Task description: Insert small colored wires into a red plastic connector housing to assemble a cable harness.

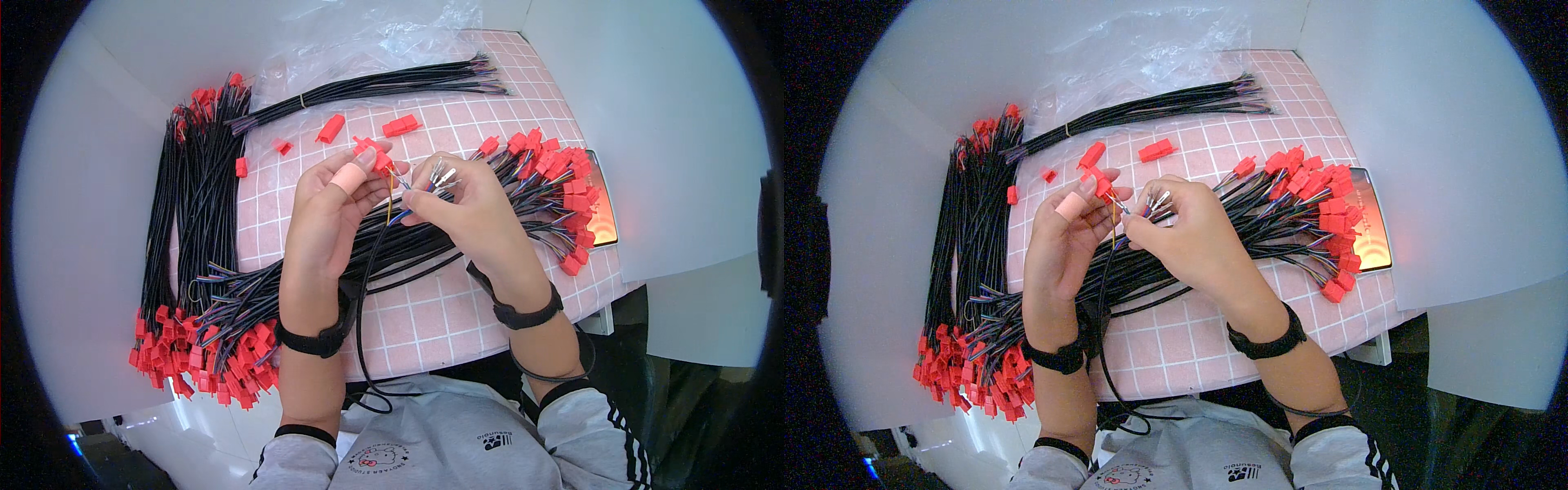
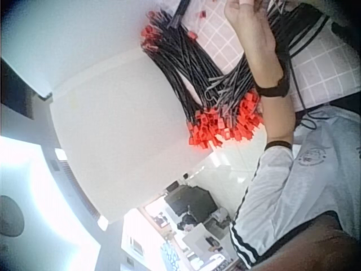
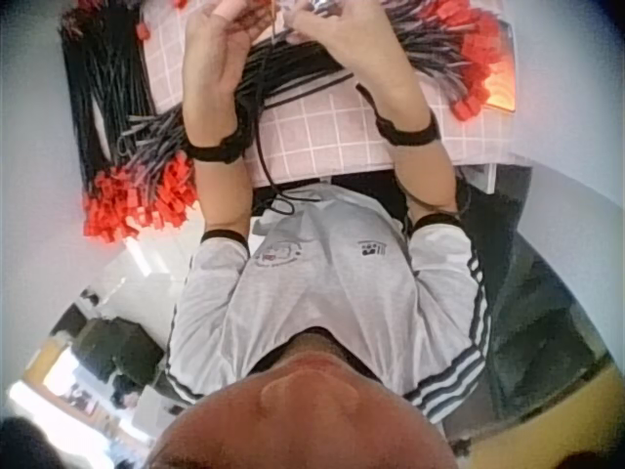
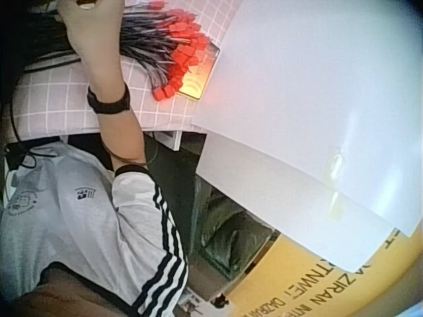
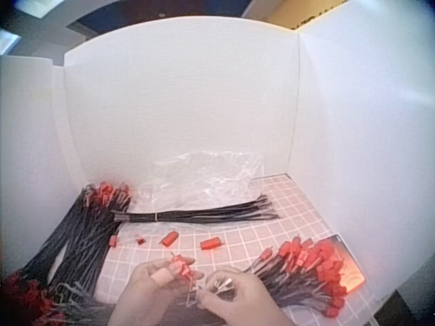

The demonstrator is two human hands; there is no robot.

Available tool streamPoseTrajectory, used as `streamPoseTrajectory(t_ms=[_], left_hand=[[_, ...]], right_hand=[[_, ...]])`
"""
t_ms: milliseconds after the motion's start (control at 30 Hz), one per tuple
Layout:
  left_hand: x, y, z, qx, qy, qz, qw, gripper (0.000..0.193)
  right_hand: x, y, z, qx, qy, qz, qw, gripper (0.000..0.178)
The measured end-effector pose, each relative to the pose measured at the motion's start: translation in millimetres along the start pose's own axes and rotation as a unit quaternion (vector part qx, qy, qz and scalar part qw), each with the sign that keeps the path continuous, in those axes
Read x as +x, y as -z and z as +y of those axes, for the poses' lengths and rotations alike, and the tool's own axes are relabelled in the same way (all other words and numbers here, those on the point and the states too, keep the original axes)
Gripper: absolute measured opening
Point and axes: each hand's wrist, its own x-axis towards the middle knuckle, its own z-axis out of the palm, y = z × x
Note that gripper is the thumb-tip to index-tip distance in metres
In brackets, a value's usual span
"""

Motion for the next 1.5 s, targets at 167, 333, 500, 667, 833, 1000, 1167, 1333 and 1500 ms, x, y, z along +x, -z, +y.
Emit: streamPoseTrajectory(t_ms=[167, 333, 500, 667, 833, 1000, 1167, 1333, 1500], left_hand=[[-0.2, -0.7, 0.1, 0.000, 0.001, 0.010, 1.000, 0.027], [-0.5, 1.1, 1.2, -0.013, 0.003, 0.003, 1.000, 0.033], [-0.2, 0.4, 1.5, -0.013, 0.010, 0.009, 1.000, 0.034], [0.0, 0.6, 0.5, -0.015, 0.007, 0.009, 1.000, 0.034], [0.1, 0.3, 0.5, -0.012, 0.004, 0.012, 1.000, 0.031], [0.6, 0.0, 0.4, 0.025, 0.008, 0.010, 1.000, 0.032], [0.9, -1.7, -0.1, 0.032, -0.005, 0.029, 0.999, 0.025], [1.0, -3.9, -0.7, 0.077, -0.022, 0.015, 0.997, 0.024], [1.0, -1.3, 0.8, 0.092, -0.025, 0.014, 0.995, 0.027]], right_hand=[[-0.2, 0.1, 0.4, -0.001, 0.005, 0.000, 1.000, 0.008], [-0.9, -0.9, -1.0, -0.001, 0.002, 0.007, 1.000, 0.009], [0.2, 0.3, 2.1, -0.030, 0.026, -0.001, 0.999, 0.008], [-0.8, -1.3, -0.2, -0.013, 0.008, 0.006, 1.000, 0.008], [-0.3, -0.6, 1.3, 0.001, 0.007, 0.011, 1.000, 0.008], [1.0, -3.0, 5.2, 0.016, 0.034, 0.037, 0.999, 0.009], [0.6, -0.5, 2.8, -0.049, 0.027, 0.039, 0.998, 0.008], [2.2, -0.5, 5.8, -0.028, 0.047, 0.061, 0.997, 0.014], [2.1, -0.3, 2.2, -0.052, 0.063, 0.054, 0.995, 0.014]])
